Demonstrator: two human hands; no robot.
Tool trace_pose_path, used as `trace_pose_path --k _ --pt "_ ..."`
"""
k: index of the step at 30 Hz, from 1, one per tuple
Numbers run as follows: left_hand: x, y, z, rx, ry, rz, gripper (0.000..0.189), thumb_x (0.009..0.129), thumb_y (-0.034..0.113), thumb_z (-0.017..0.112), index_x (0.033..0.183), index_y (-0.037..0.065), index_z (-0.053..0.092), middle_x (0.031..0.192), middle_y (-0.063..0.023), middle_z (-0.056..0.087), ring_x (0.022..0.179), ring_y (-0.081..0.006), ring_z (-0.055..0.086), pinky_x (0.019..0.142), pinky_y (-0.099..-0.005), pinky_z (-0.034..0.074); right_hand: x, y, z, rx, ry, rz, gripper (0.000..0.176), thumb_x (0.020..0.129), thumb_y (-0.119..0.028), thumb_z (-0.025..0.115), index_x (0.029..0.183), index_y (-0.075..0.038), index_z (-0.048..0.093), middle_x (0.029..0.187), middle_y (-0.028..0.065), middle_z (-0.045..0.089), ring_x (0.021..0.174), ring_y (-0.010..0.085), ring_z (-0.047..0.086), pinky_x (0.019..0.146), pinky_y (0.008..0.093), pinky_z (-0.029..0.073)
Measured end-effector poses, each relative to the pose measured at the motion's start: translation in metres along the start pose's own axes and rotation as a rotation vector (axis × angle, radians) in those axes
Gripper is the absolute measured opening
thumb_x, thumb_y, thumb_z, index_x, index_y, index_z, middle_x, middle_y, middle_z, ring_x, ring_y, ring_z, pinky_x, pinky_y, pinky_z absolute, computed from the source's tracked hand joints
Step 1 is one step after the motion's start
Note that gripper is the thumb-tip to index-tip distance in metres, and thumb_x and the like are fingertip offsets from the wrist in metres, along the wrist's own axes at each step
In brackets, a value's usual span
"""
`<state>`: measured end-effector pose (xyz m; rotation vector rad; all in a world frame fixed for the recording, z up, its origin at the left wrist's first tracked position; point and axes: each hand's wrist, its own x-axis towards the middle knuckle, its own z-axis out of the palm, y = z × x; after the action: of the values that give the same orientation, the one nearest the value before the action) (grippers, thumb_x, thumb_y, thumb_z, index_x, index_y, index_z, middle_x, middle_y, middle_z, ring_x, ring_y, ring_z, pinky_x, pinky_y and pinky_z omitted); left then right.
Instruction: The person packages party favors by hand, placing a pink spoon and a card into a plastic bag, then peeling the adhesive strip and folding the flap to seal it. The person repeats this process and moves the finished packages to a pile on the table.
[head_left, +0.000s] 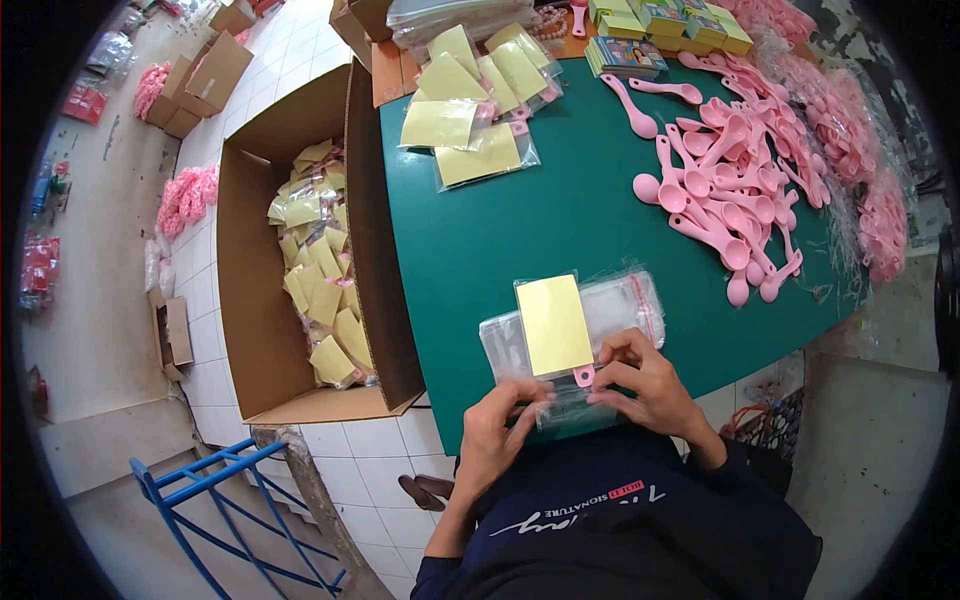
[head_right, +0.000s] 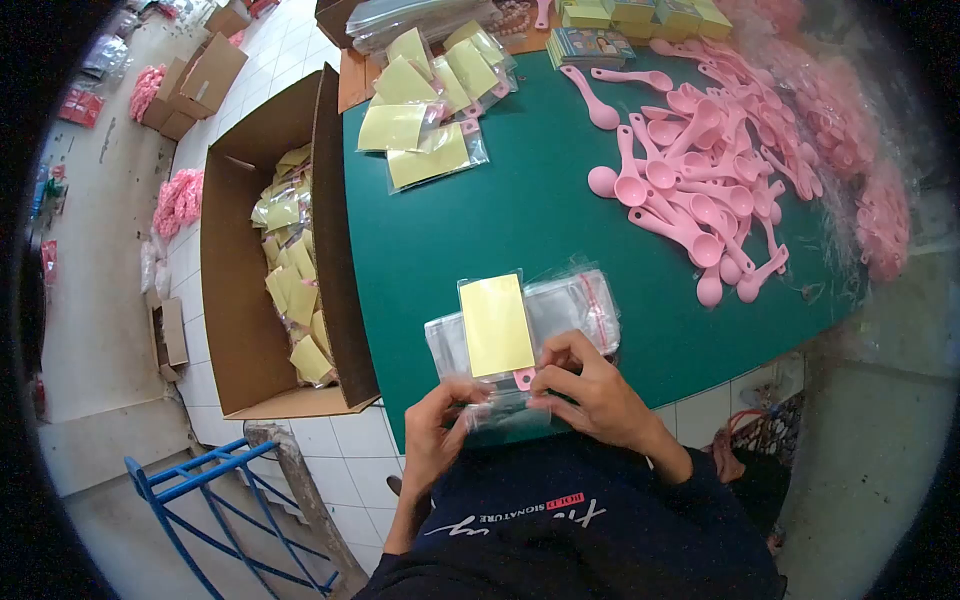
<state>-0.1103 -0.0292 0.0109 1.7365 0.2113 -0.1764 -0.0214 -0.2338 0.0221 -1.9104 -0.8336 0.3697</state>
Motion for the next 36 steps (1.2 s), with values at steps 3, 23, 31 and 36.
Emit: trace_pose_path --k 3,23,31,36 --pt "-0.001 0.003 0.005 0.038 0.013 0.026 0.012 0.08 -0.001 0.064 0.091 0.0 0.059 0.095 -0.0101 0.064 0.086 -0.0171 0.064 0.071 -0.0275 0.055 -0.005 0.001 -0.001 0.154 -0.002 0.156 0.017 0.077 -0.004 0.069 0.09 -0.002 0.059 0.097 0.0091 0.051 0.081 0.0166 0.059 0.072 0.0268 0.05" --pt "-0.01 -0.015 0.028 -0.389 0.204 -0.083 0.014 0.085 -0.004 0.058 0.094 0.0 0.049 0.095 -0.0076 0.057 0.082 -0.0101 0.057 0.061 -0.021 0.052 -0.01 -0.007 0.03 0.507 0.328 0.487 0.013 0.083 0.002 0.062 0.094 0.005 0.056 0.079 0.0108 0.064 0.066 0.0108 0.064 0.057 0.0204 0.051" --pt "-0.01 0.006 0.019 -0.231 0.158 -0.151 0.044 0.081 -0.004 0.062 0.123 0.001 0.05 0.111 -0.0105 0.055 0.08 -0.0112 0.058 0.053 -0.0204 0.053 -0.005 -0.011 0.023 0.441 0.229 0.477 0.039 0.082 0.002 0.063 0.121 0.001 0.055 0.08 0.0084 0.063 0.065 0.0092 0.061 0.056 0.0197 0.05" --pt "0.035 0.05 -0.01 0.039 0.149 0.204 0.055 0.078 -0.007 0.062 0.129 0.0 0.043 0.125 -0.015 0.049 0.092 -0.0181 0.06 0.055 -0.0238 0.054 0.04 -0.032 -0.02 0.079 0.261 0.226 0.039 0.082 -0.002 0.063 0.119 0.001 0.055 0.09 0.0099 0.064 0.076 0.0123 0.062 0.064 0.0257 0.051"
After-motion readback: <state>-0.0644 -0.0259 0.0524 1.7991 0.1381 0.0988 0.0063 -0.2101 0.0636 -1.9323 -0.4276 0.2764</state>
